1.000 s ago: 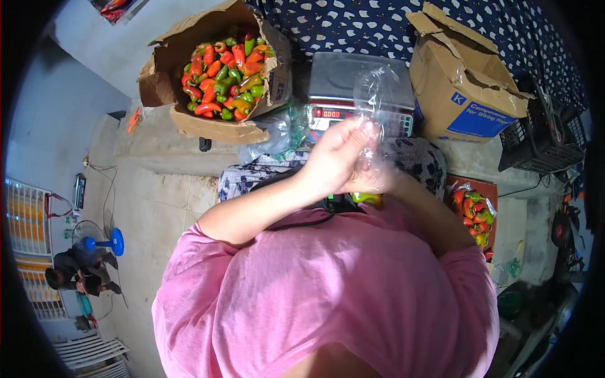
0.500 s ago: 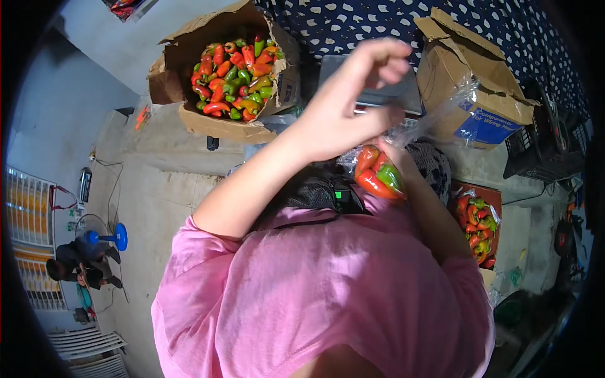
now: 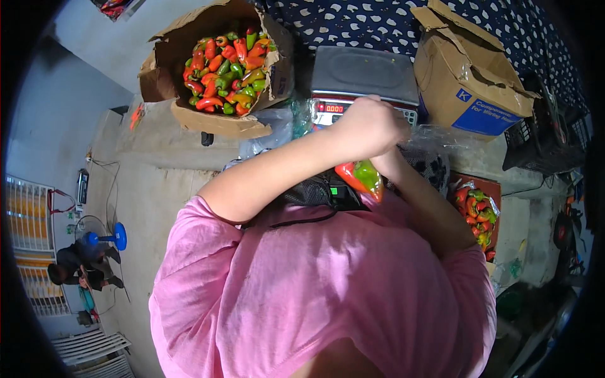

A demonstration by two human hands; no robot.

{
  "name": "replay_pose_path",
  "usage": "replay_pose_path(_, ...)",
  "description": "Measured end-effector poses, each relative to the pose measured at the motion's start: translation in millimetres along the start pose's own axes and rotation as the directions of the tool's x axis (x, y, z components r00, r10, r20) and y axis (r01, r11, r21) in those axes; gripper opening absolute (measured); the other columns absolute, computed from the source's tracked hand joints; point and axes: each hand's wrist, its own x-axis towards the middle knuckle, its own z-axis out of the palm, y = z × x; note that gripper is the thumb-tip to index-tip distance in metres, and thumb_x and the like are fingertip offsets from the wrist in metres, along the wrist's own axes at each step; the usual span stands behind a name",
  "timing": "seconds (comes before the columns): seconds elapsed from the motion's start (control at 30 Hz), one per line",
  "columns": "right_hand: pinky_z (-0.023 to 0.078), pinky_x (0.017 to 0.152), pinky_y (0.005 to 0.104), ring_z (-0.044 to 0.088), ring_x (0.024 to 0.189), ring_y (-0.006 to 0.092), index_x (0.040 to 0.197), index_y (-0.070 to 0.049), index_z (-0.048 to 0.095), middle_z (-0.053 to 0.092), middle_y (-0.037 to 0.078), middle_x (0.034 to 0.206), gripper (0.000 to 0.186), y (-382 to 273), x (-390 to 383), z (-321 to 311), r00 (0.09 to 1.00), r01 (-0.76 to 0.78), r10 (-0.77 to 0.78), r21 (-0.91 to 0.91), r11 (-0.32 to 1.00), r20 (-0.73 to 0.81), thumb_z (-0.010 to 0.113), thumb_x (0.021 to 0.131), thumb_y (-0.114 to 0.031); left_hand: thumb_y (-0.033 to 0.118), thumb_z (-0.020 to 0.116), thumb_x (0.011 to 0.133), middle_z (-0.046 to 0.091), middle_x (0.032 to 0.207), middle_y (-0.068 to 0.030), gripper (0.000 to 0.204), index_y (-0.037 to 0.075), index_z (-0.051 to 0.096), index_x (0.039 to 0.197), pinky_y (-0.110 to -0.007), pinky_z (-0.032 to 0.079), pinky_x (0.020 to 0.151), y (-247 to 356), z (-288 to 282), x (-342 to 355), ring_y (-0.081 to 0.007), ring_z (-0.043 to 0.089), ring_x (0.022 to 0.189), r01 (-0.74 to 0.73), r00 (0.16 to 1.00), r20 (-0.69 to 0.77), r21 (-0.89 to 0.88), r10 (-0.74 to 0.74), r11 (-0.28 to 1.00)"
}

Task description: The person picks up peppers from a box, places them on a scale to weigh them, and then puts them into a plastic bag, repeating the process.

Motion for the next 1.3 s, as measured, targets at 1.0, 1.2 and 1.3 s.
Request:
replay_pose_path(1.0,0.041,0.095,0.0472,0.043,0.122,0.0362,0.133,-0.012,0.043,0.045,0.016,0.131,0.074,58,142,-93,0.986,-0.055,-0.076,-0.719,0.693,-0.149,0.078,0.068,-0.022,0.027,0.063,0.088,0.058,0.062,-0.0094,0.023,0.004,0.06,0.089,-0.035,0.047,0.058,-141,40,-17,-0.0214,0.059,0.059,0.748,0.593,0.022,-0.386,-0.805,0.54)
replay_pose_path(1.2,0.049,0.069,0.0365,0.06,0.081,0.0328,0.095,-0.004,0.057,0.058,0.014,0.093,0.019,-46,81,-31,0.905,0.195,-0.332,-0.436,0.879,-0.265,0.064,0.078,-0.008,0.015,0.066,0.085,0.047,0.067,0.0033,0.028,0.002,0.055,0.107,-0.024,0.042,0.06,-103,73,-54,-0.0051,0.047,0.064,0.636,0.683,0.253,-0.667,-0.686,0.387)
replay_pose_path(1.3,0.047,0.062,0.0377,0.059,0.073,0.0327,0.088,-0.001,0.055,0.058,0.014,0.084,0.011,-30,71,-20,0.953,0.225,-0.289,-0.416,0.881,-0.095,0.061,0.08,-0.007,0.011,0.061,0.087,0.053,0.074,0.0028,0.025,0.001,0.054,0.109,-0.023,0.043,0.061,-94,80,-58,-0.0057,0.049,0.067,0.664,0.658,0.277,-0.652,-0.7,0.366)
